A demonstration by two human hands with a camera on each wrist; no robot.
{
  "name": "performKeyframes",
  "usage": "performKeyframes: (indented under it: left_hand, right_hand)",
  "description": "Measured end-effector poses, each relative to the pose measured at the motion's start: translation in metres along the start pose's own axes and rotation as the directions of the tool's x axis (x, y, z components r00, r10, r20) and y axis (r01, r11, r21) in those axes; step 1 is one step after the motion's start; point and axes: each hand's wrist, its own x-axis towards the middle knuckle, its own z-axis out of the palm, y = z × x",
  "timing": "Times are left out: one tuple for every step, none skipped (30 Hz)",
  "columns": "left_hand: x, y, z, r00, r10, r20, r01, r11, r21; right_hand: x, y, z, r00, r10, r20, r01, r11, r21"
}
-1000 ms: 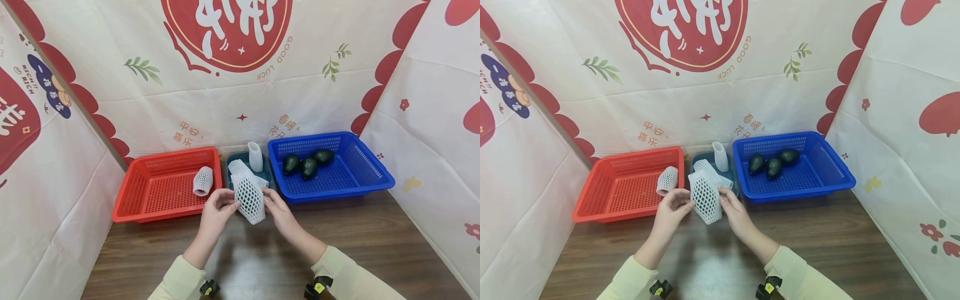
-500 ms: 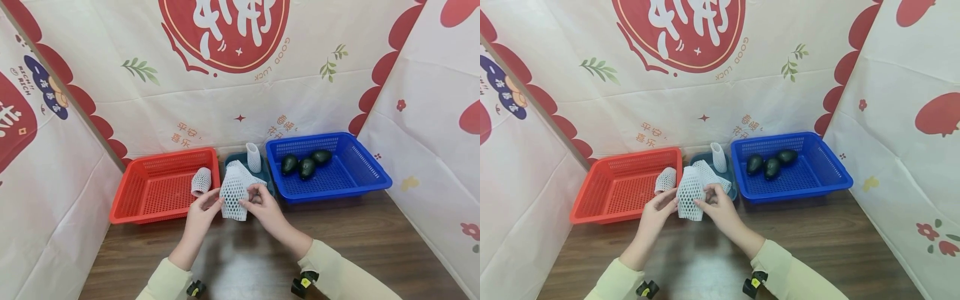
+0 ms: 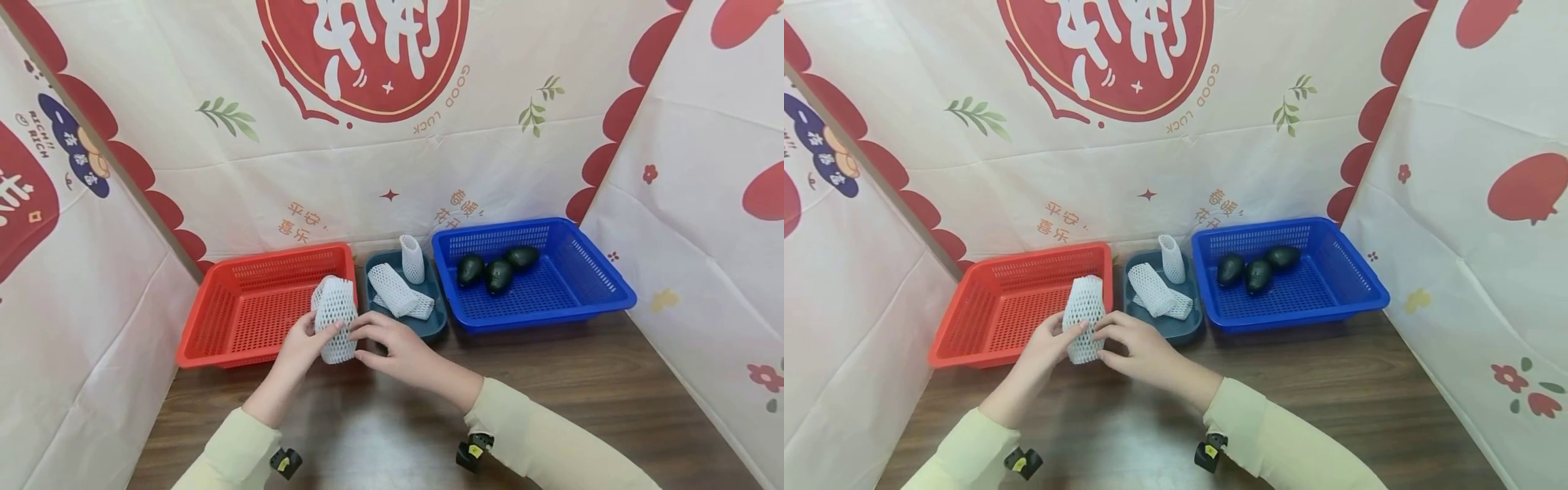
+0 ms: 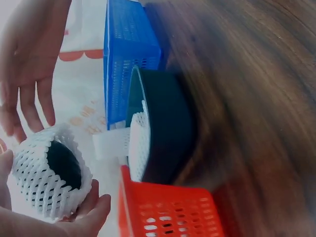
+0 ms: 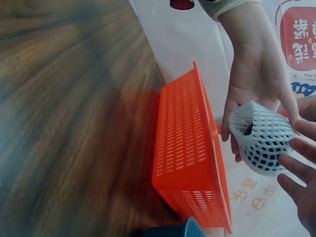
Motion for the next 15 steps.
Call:
performKeyframes:
  left_hand:
    - [0.002,-0.002,-0.003,1.000,-0.005,-0.011,0.005,1.000,0.002]
    - [0.005,-0.003,-0.006,1.000,-0.010,-0.027,0.011,1.000,0.006]
    - [0.008,-0.004,-0.010,0.999,-0.015,-0.047,0.015,1.000,0.014]
    - [0.012,-0.004,-0.015,0.997,-0.017,-0.069,0.020,0.999,0.042]
    - [0.016,-0.004,-0.020,0.996,-0.021,-0.088,0.027,0.997,0.068]
    - [0.020,-0.004,-0.025,0.994,-0.025,-0.105,0.034,0.995,0.091]
    - [0.025,-0.003,-0.031,0.992,-0.036,-0.118,0.050,0.993,0.111]
    - [0.030,-0.002,-0.037,0.991,-0.051,-0.126,0.067,0.990,0.125]
    - [0.036,-0.001,-0.043,0.990,-0.066,-0.127,0.083,0.987,0.135]
    - [0.041,0.000,-0.047,0.989,-0.079,-0.125,0.097,0.984,0.147]
    - [0.047,0.001,-0.052,0.988,-0.097,-0.120,0.115,0.982,0.152]
    - [0.053,0.001,-0.056,0.987,-0.113,-0.115,0.131,0.979,0.158]
    - [0.059,0.001,-0.061,0.986,-0.131,-0.107,0.148,0.975,0.164]
    - [0.064,0.000,-0.064,0.985,-0.148,-0.094,0.162,0.973,0.165]
    - [0.069,0.000,-0.068,0.983,-0.161,-0.083,0.173,0.970,0.172]
  right_hand:
    - [0.002,0.000,0.001,0.999,-0.038,0.014,0.039,0.997,-0.062]
    - [0.003,0.001,0.001,0.997,-0.074,0.027,0.077,0.989,-0.127]
    - [0.005,0.001,0.001,0.994,-0.095,0.047,0.102,0.975,-0.198]
    - [0.007,0.001,0.002,0.992,-0.107,0.069,0.121,0.956,-0.266]
    - [0.009,0.002,0.003,0.989,-0.113,0.094,0.139,0.932,-0.336]
    - [0.011,0.003,0.005,0.987,-0.104,0.125,0.146,0.903,-0.403]
    - [0.013,0.005,0.007,0.984,-0.079,0.159,0.144,0.879,-0.454]
    - [0.015,0.007,0.010,0.980,-0.040,0.194,0.133,0.858,-0.495]
    - [0.017,0.010,0.013,0.972,0.011,0.233,0.117,0.840,-0.531]
    - [0.019,0.014,0.017,0.961,0.060,0.269,0.105,0.822,-0.559]
    - [0.021,0.017,0.021,0.947,0.103,0.304,0.099,0.807,-0.583]
    - [0.022,0.020,0.025,0.932,0.143,0.334,0.092,0.795,-0.599]
    - [0.022,0.023,0.029,0.917,0.174,0.358,0.087,0.790,-0.607]
    - [0.022,0.026,0.032,0.903,0.199,0.381,0.084,0.788,-0.610]
    - [0.022,0.028,0.035,0.889,0.216,0.404,0.088,0.784,-0.614]
